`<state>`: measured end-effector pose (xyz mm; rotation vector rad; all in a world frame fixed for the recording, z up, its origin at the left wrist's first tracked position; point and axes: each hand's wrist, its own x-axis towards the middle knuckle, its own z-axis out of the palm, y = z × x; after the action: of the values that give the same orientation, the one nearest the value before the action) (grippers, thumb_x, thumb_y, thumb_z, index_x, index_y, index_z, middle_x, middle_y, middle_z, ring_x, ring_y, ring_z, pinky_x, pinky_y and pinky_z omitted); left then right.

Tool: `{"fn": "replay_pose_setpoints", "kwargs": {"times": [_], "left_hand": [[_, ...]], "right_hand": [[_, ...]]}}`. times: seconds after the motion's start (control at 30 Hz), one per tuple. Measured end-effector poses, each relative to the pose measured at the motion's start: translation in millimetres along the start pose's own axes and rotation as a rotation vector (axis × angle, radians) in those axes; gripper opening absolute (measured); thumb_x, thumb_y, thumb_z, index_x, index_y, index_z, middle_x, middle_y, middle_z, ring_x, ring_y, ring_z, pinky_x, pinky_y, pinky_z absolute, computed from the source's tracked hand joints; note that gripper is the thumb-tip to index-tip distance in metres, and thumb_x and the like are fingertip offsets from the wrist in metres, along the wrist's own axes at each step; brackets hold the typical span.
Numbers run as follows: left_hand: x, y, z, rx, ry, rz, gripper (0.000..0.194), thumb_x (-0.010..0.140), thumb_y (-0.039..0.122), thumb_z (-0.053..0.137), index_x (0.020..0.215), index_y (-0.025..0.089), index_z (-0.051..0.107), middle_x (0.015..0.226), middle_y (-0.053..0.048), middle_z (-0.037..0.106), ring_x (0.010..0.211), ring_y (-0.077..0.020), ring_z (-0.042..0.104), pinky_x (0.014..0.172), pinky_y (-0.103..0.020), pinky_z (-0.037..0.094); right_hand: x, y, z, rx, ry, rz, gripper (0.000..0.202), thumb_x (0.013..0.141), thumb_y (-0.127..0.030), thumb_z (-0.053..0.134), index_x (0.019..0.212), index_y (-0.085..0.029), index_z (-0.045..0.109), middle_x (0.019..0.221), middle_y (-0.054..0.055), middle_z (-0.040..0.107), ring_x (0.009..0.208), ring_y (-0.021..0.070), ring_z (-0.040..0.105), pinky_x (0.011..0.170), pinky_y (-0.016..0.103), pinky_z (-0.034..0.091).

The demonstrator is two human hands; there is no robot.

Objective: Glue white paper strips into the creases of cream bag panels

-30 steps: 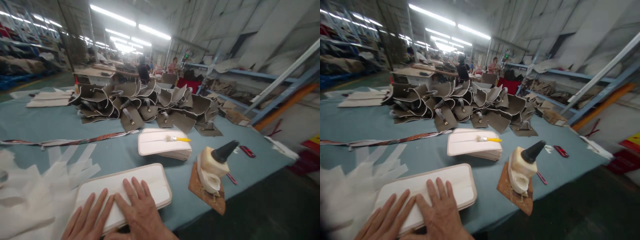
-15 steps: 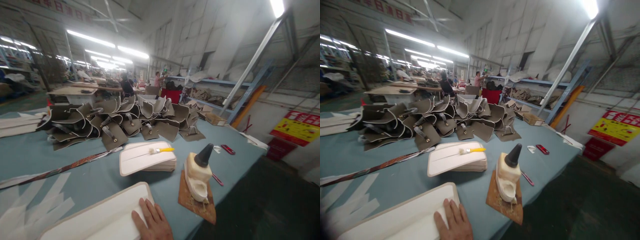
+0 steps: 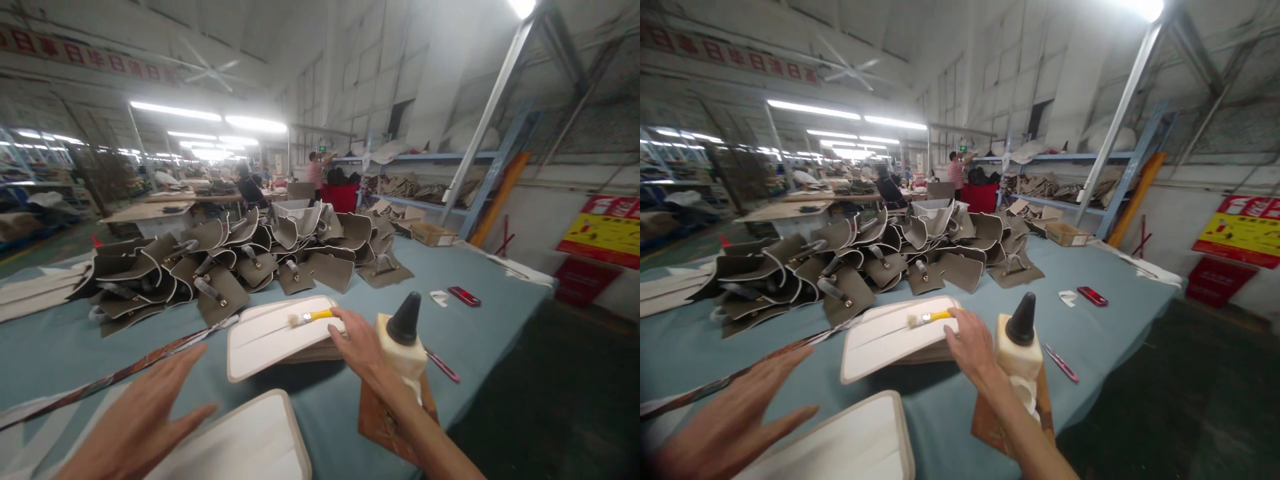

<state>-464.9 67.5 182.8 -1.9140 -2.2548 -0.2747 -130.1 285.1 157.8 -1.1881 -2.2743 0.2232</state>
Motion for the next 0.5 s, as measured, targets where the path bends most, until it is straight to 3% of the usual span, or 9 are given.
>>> {"fn": "replay_pose_setpoints", "kwargs": {"times": [0.1,0.17,0.23,0.37,0.5], "left_hand": [[55,43,-5.4,0.037,-0.223,0.052,0.095,0.076,0.061,0.065,0.156,0.014,0.044,0.165,-0.014,0.039,0.152,-0.0367,0.04,0.125,-0.051,0.035],[78,68,-1.3,0.096,-0.314,0.052,0.103,0.072,0.054,0.07,0.159,0.009,0.037,0.169,-0.017,0.03,0.155,-0.038,0.033,0.127,-0.053,0.028],[91,80,7.1,0.131,-0.368,0.062,0.111,0.066,0.049,0.074,0.16,0.009,0.033,0.17,-0.018,0.026,0.156,-0.0398,0.029,0.128,-0.056,0.023],[105,74,21.3,0.152,-0.392,0.083,0.113,0.063,0.036,0.075,0.162,0.011,0.028,0.171,-0.019,0.024,0.157,-0.0397,0.028,0.129,-0.056,0.02],[127,60,21.6,0.148,-0.412,0.105,0.116,0.062,0.034,0.079,0.163,0.013,0.025,0.172,-0.019,0.023,0.157,-0.0393,0.026,0.128,-0.054,0.023]], "right_hand": [[30,8,10,-0.043,-0.105,-0.044,0.046,0.09,-0.012,0.058,0.135,-0.016,0.065,0.136,0.012,0.068,0.125,0.0284,0.059,0.11,0.04,0.042],[43,11,16,-0.066,-0.171,-0.067,0.049,0.087,-0.01,0.059,0.135,-0.016,0.067,0.135,0.012,0.068,0.124,0.0287,0.059,0.109,0.039,0.04],[52,13,17,-0.094,-0.232,-0.082,0.047,0.086,-0.01,0.059,0.132,-0.016,0.069,0.131,0.012,0.07,0.122,0.0284,0.059,0.107,0.038,0.04],[70,17,12,-0.143,-0.349,-0.088,0.039,0.084,-0.013,0.061,0.121,-0.018,0.075,0.118,0.012,0.073,0.114,0.0285,0.061,0.099,0.037,0.039],[83,18,6,-0.157,-0.461,-0.092,0.035,0.082,-0.014,0.063,0.113,-0.021,0.077,0.113,0.009,0.075,0.107,0.0261,0.063,0.088,0.032,0.04]]}}
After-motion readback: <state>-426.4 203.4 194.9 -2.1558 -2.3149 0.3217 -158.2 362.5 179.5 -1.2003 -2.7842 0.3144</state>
